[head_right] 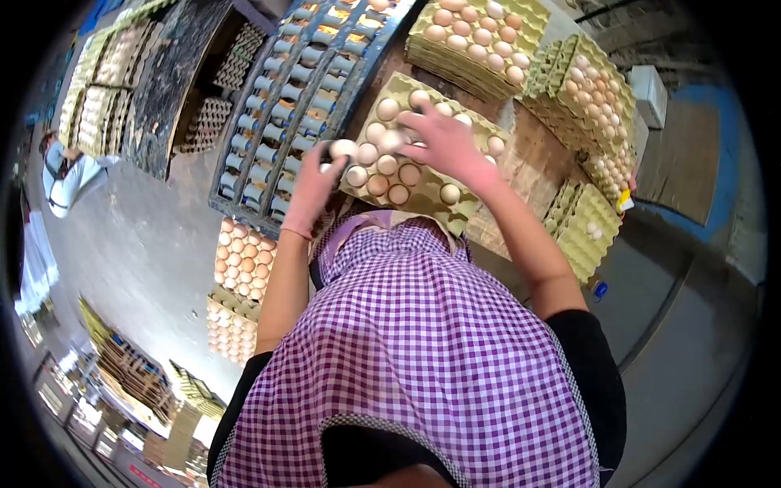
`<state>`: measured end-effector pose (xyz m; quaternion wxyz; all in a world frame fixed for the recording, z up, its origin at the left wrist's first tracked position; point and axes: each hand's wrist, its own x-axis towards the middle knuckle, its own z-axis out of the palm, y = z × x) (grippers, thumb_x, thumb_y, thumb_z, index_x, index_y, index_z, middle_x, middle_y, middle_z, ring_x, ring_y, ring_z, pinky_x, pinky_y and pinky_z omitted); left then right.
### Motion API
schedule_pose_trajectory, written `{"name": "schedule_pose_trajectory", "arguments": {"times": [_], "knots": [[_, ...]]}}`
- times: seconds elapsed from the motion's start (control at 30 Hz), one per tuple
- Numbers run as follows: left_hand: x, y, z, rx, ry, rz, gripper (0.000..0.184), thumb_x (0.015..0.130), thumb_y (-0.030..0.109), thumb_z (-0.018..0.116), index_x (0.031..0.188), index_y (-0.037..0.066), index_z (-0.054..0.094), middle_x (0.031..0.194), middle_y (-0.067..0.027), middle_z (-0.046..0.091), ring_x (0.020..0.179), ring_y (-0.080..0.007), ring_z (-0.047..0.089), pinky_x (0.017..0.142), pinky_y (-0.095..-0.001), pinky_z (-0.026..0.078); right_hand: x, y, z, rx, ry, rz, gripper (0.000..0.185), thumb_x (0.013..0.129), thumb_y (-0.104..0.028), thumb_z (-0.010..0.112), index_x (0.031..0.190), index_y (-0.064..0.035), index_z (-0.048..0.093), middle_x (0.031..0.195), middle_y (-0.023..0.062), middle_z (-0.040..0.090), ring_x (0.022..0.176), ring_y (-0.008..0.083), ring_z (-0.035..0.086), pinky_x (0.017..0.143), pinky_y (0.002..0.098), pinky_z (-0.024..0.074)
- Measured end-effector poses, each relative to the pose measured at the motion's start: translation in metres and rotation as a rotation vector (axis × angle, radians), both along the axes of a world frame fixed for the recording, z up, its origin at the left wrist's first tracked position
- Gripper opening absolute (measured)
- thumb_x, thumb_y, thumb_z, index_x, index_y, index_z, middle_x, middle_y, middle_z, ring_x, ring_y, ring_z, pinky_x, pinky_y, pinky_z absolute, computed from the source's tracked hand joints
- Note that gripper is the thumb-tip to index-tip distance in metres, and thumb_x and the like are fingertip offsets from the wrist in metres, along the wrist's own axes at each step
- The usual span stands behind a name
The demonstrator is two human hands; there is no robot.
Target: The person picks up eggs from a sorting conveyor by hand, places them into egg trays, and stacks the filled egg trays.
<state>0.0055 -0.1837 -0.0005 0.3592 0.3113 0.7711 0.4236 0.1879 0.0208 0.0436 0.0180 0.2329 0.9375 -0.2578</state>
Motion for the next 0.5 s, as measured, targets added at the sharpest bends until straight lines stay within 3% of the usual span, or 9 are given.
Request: {"name": "schedule_pose_trajectory", "arguments": {"times": [0.07, 0.1, 0.2, 0.27, 0.3, 0.4, 0.43, 0.5], "knots": [[-0.022, -0.013, -0.017, -0.170, 0.249, 0.073, 0.059, 0.091, 0.039, 0.068, 0.131, -0.003, 0.054, 0.130, -0.0250, 0.059, 0.122, -0.0398, 0.056, 0.102, -0.0419, 0.045, -0.075, -0.005, -0.026, 0.048, -0.020, 0.141, 0.049, 0.088, -0.042, 0.071, 0.132, -0.0230, 0.059, 0.130, 0.0150, 0.054, 0.105, 0.0343, 0.067, 0.083, 0.0440, 0.0547], [-0.027, -0.013, -0.023, -0.165, 0.242, 0.102, 0.059, 0.091, 0.039, 0.068, 0.131, -0.003, 0.054, 0.130, -0.0250, 0.059, 0.122, -0.0398, 0.056, 0.102, -0.0419, 0.045, -0.110, -0.006, -0.037, 0.034, -0.031, 0.193, 0.049, 0.088, -0.042, 0.070, 0.133, -0.0236, 0.058, 0.134, 0.0166, 0.053, 0.109, 0.0361, 0.066, 0.086, 0.0445, 0.0545], [-0.047, -0.016, -0.045, -0.377, 0.397, 0.129, 0.063, 0.089, 0.044, 0.067, 0.132, 0.001, 0.052, 0.127, -0.0231, 0.058, 0.116, -0.0418, 0.059, 0.096, -0.0457, 0.050, -0.179, -0.004, -0.077, -0.013, -0.134, 0.336, 0.052, 0.089, -0.044, 0.069, 0.136, -0.0260, 0.057, 0.138, 0.0161, 0.052, 0.113, 0.0369, 0.065, 0.092, 0.0444, 0.0533], [-0.052, -0.019, -0.070, -0.510, 0.570, 0.116, 0.065, 0.086, 0.046, 0.066, 0.134, 0.006, 0.049, 0.123, -0.0211, 0.058, 0.108, -0.0403, 0.064, 0.089, -0.0491, 0.053, -0.193, 0.002, -0.099, 0.160, -0.192, 0.479, 0.054, 0.090, -0.050, 0.066, 0.137, -0.0259, 0.057, 0.138, 0.0161, 0.053, 0.115, 0.0345, 0.064, 0.094, 0.0424, 0.0528], [-0.056, -0.019, -0.053, -0.550, 0.532, 0.110, 0.063, 0.084, 0.043, 0.068, 0.133, 0.009, 0.050, 0.124, -0.0207, 0.056, 0.100, -0.0398, 0.067, 0.082, -0.0505, 0.056, -0.200, 0.005, -0.102, 0.164, -0.184, 0.439, 0.054, 0.090, -0.052, 0.065, 0.137, -0.0263, 0.057, 0.138, 0.0161, 0.052, 0.117, 0.0334, 0.064, 0.095, 0.0416, 0.0522], [-0.058, -0.033, -0.055, -0.504, 0.657, 0.142, 0.071, 0.082, 0.041, 0.074, 0.139, 0.007, 0.048, 0.131, -0.0231, 0.051, 0.121, -0.0410, 0.056, 0.100, -0.0513, 0.046, -0.219, 0.024, -0.092, 0.072, -0.244, 0.330, 0.057, 0.092, -0.055, 0.062, 0.140, -0.0258, 0.055, 0.144, 0.0161, 0.050, 0.126, 0.0345, 0.057, 0.102, 0.0418, 0.0483], [-0.057, -0.038, -0.056, -0.496, 0.656, 0.134, 0.071, 0.082, 0.041, 0.074, 0.139, 0.007, 0.048, 0.131, -0.0231, 0.051, 0.121, -0.0410, 0.056, 0.100, -0.0513, 0.046, -0.215, 0.030, -0.099, 0.145, -0.203, 0.357, 0.058, 0.092, -0.055, 0.061, 0.141, -0.0235, 0.055, 0.146, 0.0174, 0.048, 0.129, 0.0367, 0.054, 0.104, 0.0431, 0.0463], [-0.052, -0.041, -0.057, -0.538, 0.835, 0.085, 0.069, 0.084, 0.039, 0.074, 0.139, 0.005, 0.050, 0.141, -0.0239, 0.045, 0.130, -0.0427, 0.045, 0.111, -0.0548, 0.034, -0.194, 0.049, -0.138, 0.226, 0.002, 0.385, 0.061, 0.094, -0.055, 0.059, 0.140, -0.0147, 0.056, 0.151, 0.0221, 0.043, 0.135, 0.0417, 0.046, 0.110, 0.0462, 0.0413]]}}
